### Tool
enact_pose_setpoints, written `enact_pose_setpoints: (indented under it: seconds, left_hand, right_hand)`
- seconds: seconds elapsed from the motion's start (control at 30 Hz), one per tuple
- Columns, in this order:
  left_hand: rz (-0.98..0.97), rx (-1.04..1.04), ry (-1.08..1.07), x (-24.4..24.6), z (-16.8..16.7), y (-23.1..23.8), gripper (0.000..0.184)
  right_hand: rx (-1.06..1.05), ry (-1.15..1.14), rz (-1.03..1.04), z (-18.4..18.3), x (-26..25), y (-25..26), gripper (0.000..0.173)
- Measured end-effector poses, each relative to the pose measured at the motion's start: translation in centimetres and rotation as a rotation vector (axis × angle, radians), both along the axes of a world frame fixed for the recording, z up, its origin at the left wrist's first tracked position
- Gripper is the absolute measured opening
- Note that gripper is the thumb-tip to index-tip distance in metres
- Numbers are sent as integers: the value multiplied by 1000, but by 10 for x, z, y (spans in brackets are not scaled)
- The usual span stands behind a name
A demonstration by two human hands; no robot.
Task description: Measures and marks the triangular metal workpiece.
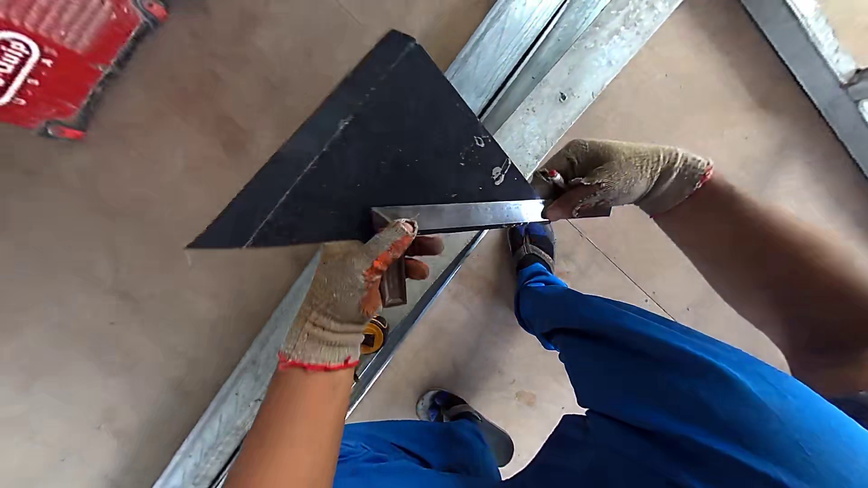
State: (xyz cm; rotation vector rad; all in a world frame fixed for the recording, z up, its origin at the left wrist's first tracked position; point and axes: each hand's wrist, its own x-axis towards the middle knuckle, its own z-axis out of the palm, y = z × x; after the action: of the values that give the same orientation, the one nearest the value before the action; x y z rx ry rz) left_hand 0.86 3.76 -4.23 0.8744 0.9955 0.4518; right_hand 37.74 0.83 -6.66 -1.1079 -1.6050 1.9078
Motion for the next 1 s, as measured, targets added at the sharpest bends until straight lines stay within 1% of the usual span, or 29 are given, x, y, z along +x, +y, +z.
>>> enact_pose_setpoints:
  seconds: [0.07, 0.1, 0.17, 0.23, 0.33, 0.4, 0.47, 0.6, 0.73, 0.87, 1.0]
  left_hand:
    - [64, 28, 41, 3, 10, -8, 18]
    - [95, 24, 23, 2, 13, -12, 19]
    - [134, -36, -48, 0, 19, -21, 26]
    - [151, -77, -147, 1, 27, -28, 32]
    - [175, -62, -259, 1, 33, -35, 31]
    - [160, -35, -324, 4, 40, -39, 31]
    - [143, 30, -332, 7, 46, -44, 28]
    - [159, 152, -268, 5, 57, -52, 21]
    - [177, 263, -202, -1, 69, -58, 18]
    - [185, 299, -207, -3, 79, -61, 19]
    - [156, 271, -240, -3, 84, -58, 21]
  right_hand:
    - [163, -140, 48, 17, 2, 6, 19]
    - [266, -249, 82, 28, 3, 7, 20]
    - [407, -457, 104, 52, 7, 2, 22]
    - [536, -634, 52, 73, 11, -14, 29]
    - [697, -743, -120, 90, 14, -37, 36]
    - [763, -749, -217, 91, 15, -49, 39]
    - [827, -727, -283, 89, 15, -58, 39]
    - [963, -683, -352, 84, 13, -64, 40]
    - [1064, -612, -410, 79, 10, -63, 41]
    - [1109, -555, -426, 75, 8, -60, 40]
    - [1113, -526, -430, 75, 7, -56, 40]
